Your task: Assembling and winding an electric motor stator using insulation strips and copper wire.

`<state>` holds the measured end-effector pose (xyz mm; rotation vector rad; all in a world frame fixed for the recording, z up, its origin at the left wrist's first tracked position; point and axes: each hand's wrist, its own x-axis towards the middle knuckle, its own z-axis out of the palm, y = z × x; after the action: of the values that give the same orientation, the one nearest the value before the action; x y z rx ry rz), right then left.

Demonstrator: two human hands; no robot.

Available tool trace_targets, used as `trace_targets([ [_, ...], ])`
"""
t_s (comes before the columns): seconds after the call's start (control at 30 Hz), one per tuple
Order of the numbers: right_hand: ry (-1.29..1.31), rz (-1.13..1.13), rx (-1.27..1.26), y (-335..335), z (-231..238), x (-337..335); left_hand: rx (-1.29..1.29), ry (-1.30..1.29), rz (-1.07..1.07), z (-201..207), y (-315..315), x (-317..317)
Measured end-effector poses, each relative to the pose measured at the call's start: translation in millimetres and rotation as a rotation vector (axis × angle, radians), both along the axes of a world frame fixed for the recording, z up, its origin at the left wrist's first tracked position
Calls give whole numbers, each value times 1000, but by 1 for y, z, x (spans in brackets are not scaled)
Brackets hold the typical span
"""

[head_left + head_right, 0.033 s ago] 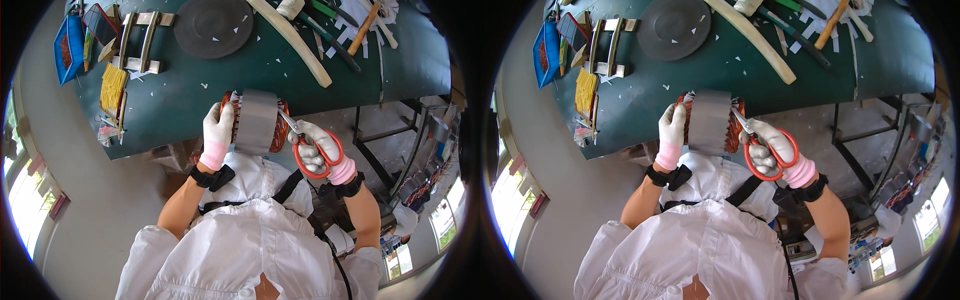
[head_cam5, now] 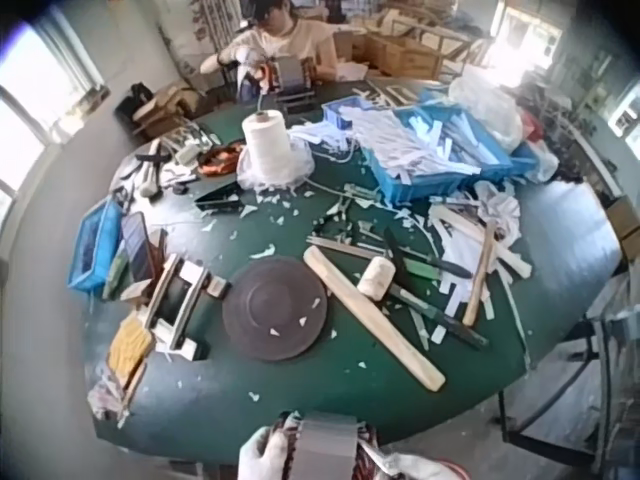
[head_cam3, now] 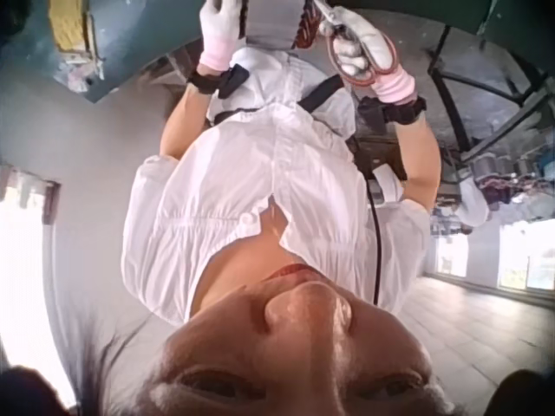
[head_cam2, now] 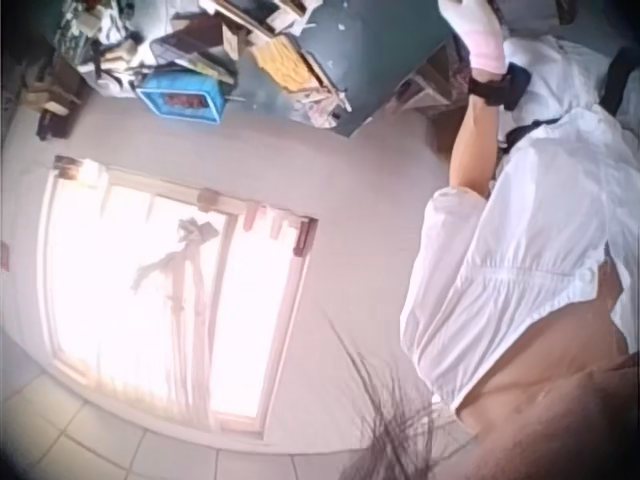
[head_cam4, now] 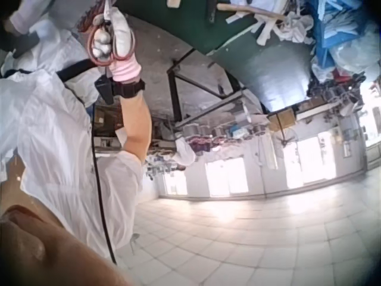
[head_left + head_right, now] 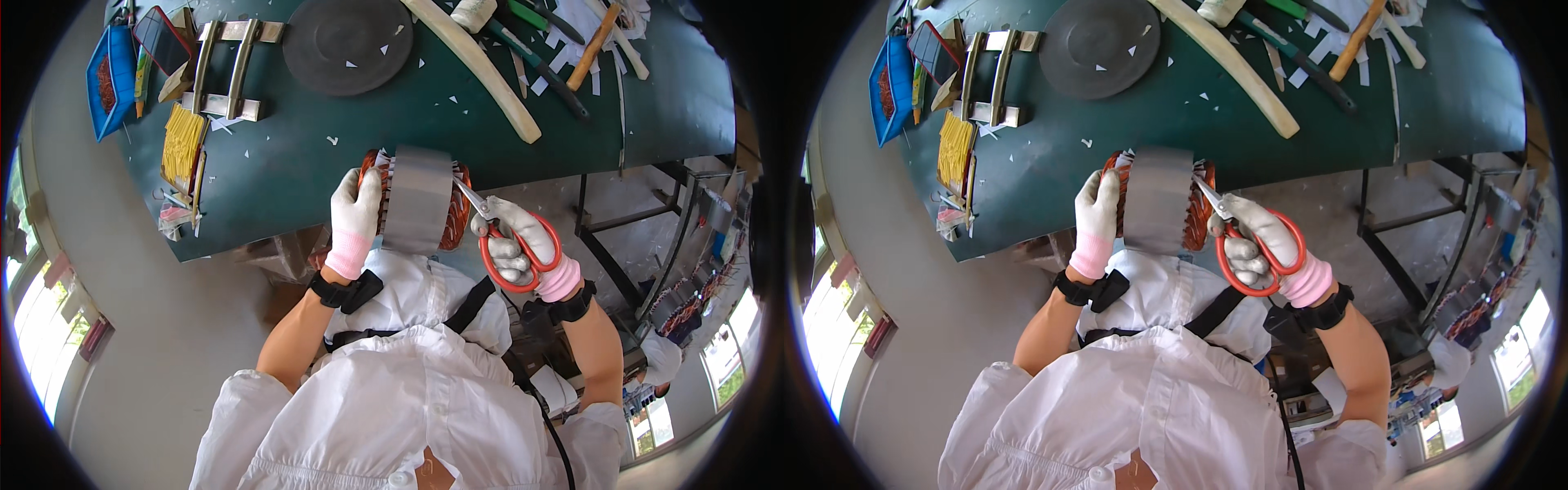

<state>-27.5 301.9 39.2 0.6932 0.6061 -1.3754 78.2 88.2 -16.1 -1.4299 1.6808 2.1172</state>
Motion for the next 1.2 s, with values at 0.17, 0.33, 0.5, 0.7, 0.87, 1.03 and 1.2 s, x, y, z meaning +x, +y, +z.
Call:
trace_targets([
  [0.17, 46, -24, 159, -8, 10, -10, 9, -5, 21, 6, 2, -4],
  [0.33, -65, 8, 101, -5, 1, -16, -24, 3, 10, 2, 3, -1],
  [0.5, -116, 4, 56, -2, -5, -18, -62, -2, -27, -1, 1, 0],
  [0.7, -71, -6, 158, -6, 4, -13, -23, -38, 18, 9, 3, -4],
  [0.87, -96, 49, 75, -3, 3, -14, -42, -32, 13, 9, 4, 0],
  [1.03, -16, 82, 97, -1, 1, -11, -21, -38, 11, 9, 4, 4],
  [1.2, -223, -104, 128, -4, -3, -20, -16, -20, 42, 8, 6, 6],
])
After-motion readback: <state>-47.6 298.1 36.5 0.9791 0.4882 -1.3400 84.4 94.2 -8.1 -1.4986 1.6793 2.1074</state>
